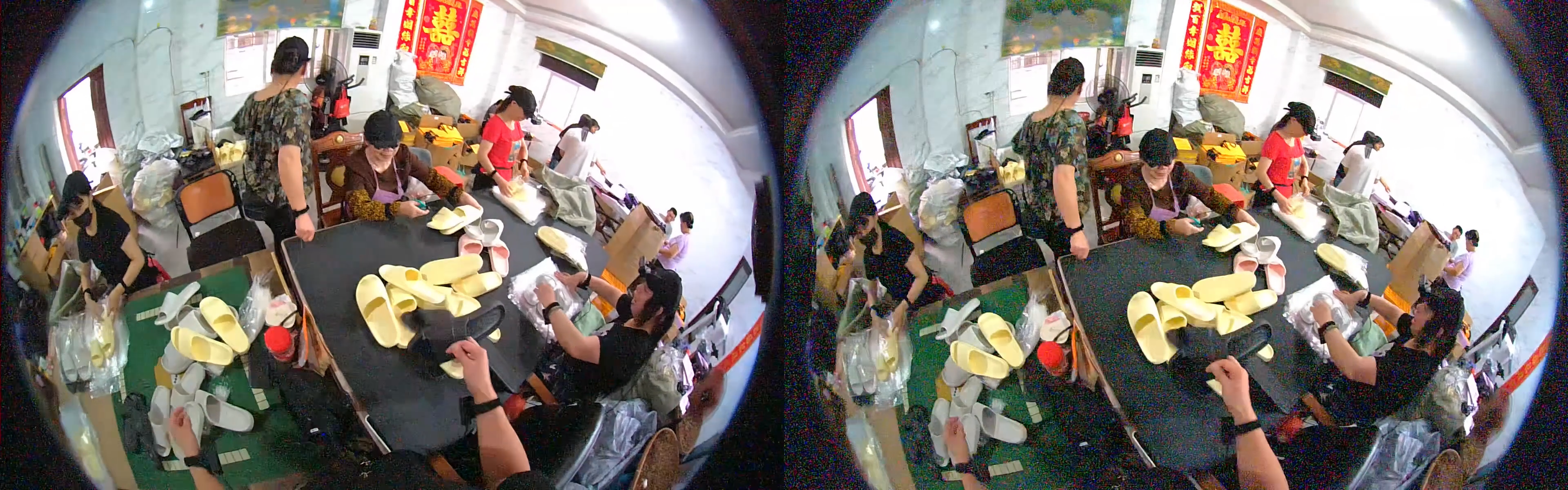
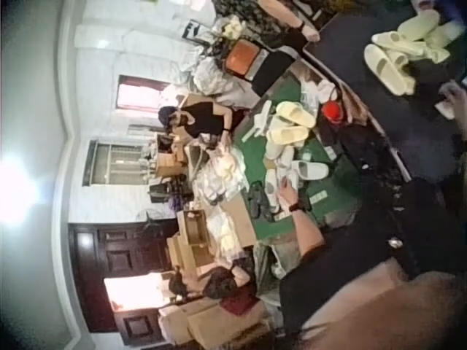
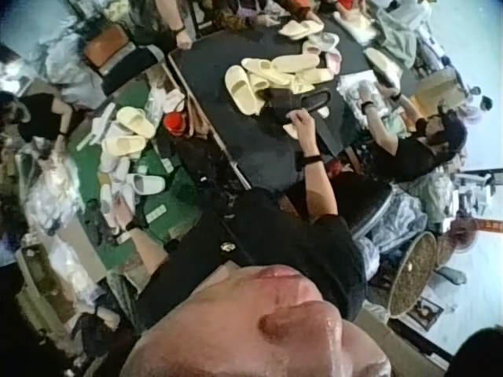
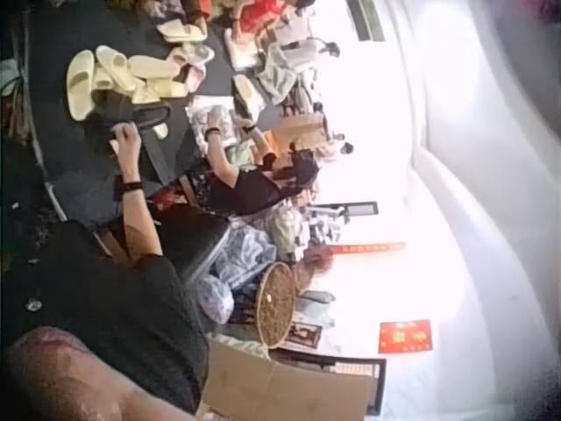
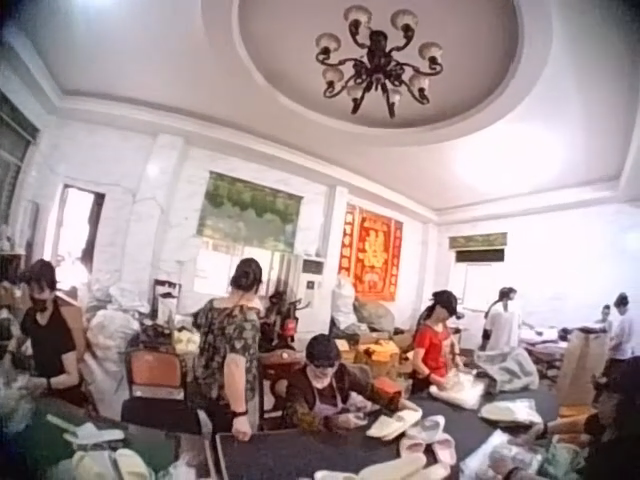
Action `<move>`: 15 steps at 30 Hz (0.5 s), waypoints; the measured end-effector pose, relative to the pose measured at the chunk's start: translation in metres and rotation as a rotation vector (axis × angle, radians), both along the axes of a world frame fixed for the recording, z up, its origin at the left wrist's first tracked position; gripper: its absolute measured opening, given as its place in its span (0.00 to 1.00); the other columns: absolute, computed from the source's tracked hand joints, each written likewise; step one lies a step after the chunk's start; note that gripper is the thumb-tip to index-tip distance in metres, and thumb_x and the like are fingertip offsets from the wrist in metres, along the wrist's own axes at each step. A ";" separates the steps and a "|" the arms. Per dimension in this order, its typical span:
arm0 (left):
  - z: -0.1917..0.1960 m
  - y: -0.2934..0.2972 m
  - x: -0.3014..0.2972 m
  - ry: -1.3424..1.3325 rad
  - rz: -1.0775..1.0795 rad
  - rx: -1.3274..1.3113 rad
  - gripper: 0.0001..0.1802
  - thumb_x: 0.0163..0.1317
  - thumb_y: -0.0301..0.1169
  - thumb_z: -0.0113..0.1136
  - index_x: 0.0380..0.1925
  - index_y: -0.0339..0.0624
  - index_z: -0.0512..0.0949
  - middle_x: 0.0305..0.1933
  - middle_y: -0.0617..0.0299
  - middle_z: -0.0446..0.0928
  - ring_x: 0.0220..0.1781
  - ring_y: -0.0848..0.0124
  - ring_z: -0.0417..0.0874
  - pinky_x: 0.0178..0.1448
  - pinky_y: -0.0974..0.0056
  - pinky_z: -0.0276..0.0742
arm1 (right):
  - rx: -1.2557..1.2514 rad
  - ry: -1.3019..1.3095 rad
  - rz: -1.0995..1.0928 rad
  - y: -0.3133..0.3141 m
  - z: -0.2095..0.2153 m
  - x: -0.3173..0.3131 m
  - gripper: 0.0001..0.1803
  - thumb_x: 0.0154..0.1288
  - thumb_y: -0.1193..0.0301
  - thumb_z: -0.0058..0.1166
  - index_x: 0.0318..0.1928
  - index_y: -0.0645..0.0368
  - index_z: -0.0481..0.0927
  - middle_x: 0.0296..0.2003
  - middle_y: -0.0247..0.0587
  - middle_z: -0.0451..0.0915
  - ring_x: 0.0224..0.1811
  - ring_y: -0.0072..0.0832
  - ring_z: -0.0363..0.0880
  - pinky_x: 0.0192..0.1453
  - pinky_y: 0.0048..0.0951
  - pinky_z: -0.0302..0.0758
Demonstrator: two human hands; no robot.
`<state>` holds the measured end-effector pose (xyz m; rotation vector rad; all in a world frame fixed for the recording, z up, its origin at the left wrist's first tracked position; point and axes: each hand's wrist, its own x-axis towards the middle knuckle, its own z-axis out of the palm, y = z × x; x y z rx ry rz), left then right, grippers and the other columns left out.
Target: Assembling, inspecting, and organizing various shoe components in a factory setting.
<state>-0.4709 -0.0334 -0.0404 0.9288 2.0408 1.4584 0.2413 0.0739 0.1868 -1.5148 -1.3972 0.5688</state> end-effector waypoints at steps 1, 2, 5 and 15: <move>0.058 0.040 0.055 -0.065 -0.041 0.043 0.12 0.56 0.21 0.52 0.42 0.32 0.74 0.40 0.57 0.76 0.43 0.70 0.75 0.48 0.66 0.71 | -0.033 -0.085 0.063 -0.017 0.017 0.010 0.07 0.60 0.75 0.50 0.27 0.65 0.78 0.26 0.35 0.74 0.31 0.23 0.71 0.39 0.25 0.69; 0.079 0.044 0.070 -0.034 -0.085 0.199 0.10 0.57 0.22 0.51 0.41 0.34 0.74 0.38 0.59 0.76 0.40 0.72 0.75 0.47 0.66 0.71 | -0.059 -0.155 0.169 -0.029 0.035 0.007 0.07 0.60 0.76 0.50 0.27 0.65 0.78 0.25 0.36 0.74 0.31 0.24 0.71 0.40 0.26 0.68; 0.137 0.074 0.128 0.113 -0.341 0.152 0.11 0.58 0.22 0.52 0.41 0.36 0.75 0.38 0.61 0.76 0.39 0.73 0.76 0.47 0.68 0.71 | -0.243 -0.164 0.365 -0.064 0.043 0.016 0.07 0.60 0.76 0.51 0.27 0.64 0.78 0.26 0.36 0.75 0.33 0.26 0.74 0.41 0.27 0.69; 0.137 0.099 0.424 0.485 -1.500 0.235 0.25 0.50 0.35 0.63 0.50 0.44 0.73 0.40 0.47 0.76 0.45 0.50 0.76 0.49 0.54 0.72 | -0.636 0.076 0.423 -0.119 -0.099 0.014 0.10 0.60 0.66 0.51 0.33 0.61 0.79 0.32 0.39 0.77 0.37 0.32 0.76 0.42 0.27 0.70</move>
